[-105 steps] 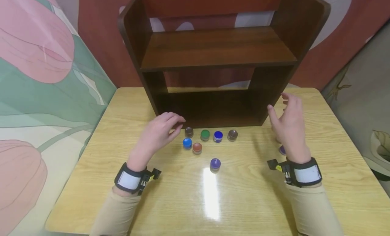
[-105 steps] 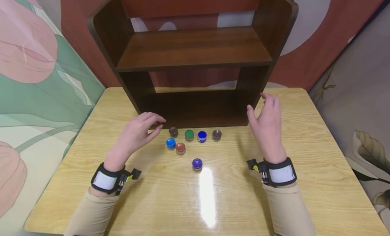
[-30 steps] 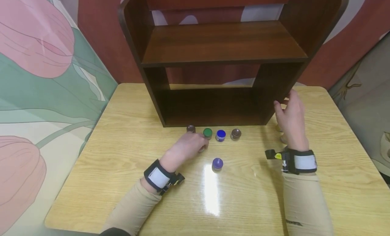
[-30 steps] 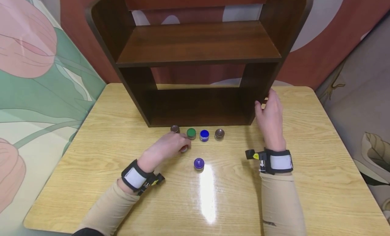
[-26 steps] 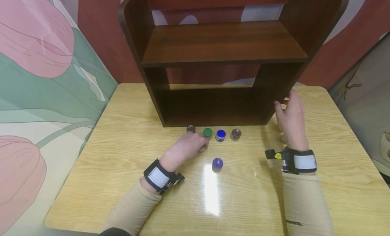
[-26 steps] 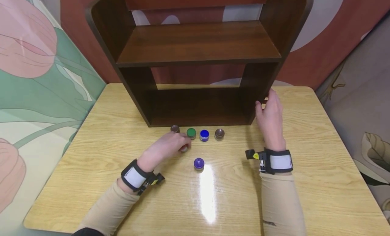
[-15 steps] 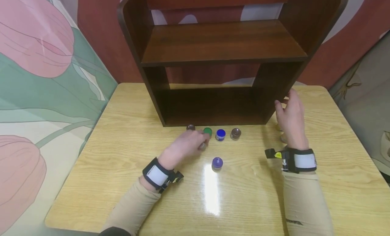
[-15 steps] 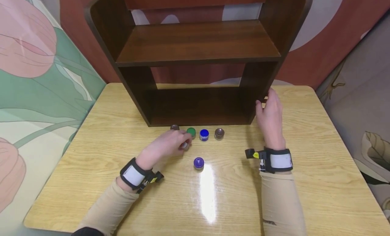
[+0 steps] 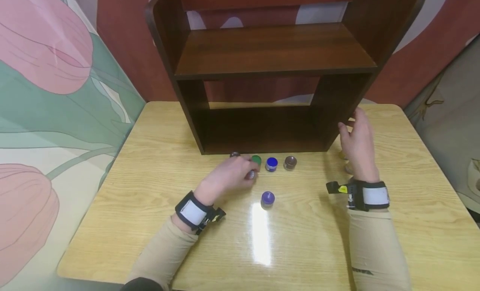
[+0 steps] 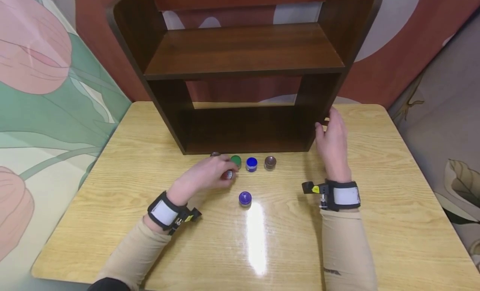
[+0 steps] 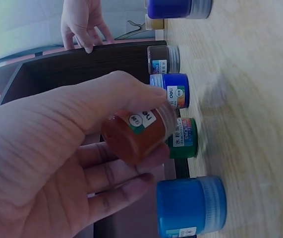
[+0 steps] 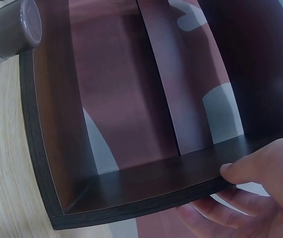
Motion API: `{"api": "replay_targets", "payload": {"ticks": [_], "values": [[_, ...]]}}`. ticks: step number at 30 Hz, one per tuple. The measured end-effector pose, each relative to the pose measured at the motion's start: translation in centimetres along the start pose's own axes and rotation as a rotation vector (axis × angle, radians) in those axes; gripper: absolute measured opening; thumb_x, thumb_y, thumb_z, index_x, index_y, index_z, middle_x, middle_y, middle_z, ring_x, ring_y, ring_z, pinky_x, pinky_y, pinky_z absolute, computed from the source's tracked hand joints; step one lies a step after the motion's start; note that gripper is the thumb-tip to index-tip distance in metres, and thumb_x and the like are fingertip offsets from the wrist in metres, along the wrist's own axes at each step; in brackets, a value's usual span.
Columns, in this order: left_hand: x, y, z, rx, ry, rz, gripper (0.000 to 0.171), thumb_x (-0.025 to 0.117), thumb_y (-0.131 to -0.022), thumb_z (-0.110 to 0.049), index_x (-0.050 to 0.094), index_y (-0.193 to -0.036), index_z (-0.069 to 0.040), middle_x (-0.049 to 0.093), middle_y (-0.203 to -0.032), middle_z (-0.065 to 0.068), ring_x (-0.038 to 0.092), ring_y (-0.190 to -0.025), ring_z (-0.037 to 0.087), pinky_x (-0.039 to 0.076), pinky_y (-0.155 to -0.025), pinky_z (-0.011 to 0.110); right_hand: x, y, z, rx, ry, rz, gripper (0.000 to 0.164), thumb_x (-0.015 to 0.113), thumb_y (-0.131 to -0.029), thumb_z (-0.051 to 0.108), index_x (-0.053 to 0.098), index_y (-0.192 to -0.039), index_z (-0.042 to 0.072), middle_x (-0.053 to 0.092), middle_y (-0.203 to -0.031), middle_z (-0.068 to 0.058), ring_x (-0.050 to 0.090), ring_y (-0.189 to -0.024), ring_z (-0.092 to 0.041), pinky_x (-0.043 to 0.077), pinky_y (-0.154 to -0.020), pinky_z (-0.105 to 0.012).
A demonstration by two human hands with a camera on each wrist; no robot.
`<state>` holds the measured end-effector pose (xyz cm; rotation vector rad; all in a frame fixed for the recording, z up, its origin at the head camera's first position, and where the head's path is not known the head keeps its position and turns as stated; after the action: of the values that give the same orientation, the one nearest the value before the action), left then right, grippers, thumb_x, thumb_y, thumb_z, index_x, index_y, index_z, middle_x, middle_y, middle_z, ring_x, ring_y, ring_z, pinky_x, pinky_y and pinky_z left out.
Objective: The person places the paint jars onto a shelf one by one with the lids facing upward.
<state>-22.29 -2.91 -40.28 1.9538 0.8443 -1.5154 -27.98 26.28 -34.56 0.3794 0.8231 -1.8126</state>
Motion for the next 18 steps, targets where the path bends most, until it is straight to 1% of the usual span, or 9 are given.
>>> {"api": "replay_targets", "payload": {"ticks": [6, 12, 18], "values": [[-0.2, -0.23, -0.12, 0.037, 0.009, -0.034, 0.017, 0.07, -0.086, -0.013, 0.07, -0.102, -0.018, 0.061, -0.098, -0.002, 0.056, -0.081, 0.01, 0.049, -0.071, 0.021, 0.08, -0.02, -0.18, 0.009, -0.012, 0.007, 0.042, 0.051, -0.1, 0.006, 0.046, -0.141, 0.001, 0.055, -0.138, -0.023, 0.061, -0.118, -0.044, 0.053, -0.094, -0.059], [-0.68, -0.35, -0.37, 0.074, -0.004, -0.063, 0.016, 0.07, -0.084, -0.01, 0.068, -0.099, -0.016, 0.063, -0.095, -0.002, 0.056, -0.077, 0.011, 0.05, -0.075, 0.028, 0.09, 0.1, 0.02, 0.005, -0.006, 0.015, 0.043, 0.048, -0.1, 0.005, 0.044, -0.143, 0.002, 0.054, -0.139, -0.024, 0.06, -0.12, -0.044, 0.052, -0.097, -0.06], [-0.67, -0.35, -0.44, 0.073, 0.051, -0.04, 0.017, 0.071, -0.084, -0.008, 0.066, -0.1, -0.013, 0.06, -0.093, -0.001, 0.056, -0.079, 0.009, 0.049, -0.071, 0.02, 0.09, 0.14, 0.06, 0.011, -0.011, 0.016, 0.043, 0.048, -0.1, 0.005, 0.045, -0.143, 0.003, 0.055, -0.139, -0.022, 0.06, -0.12, -0.043, 0.052, -0.096, -0.059]]}}
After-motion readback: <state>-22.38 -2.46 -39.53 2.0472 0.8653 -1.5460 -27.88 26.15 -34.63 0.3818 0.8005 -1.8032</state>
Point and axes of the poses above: each hand's wrist, its own y-axis away from the middle knuckle, its own x-axis out of the palm, z = x × y, the point moved 8 cm from there along -y, towards the middle knuckle
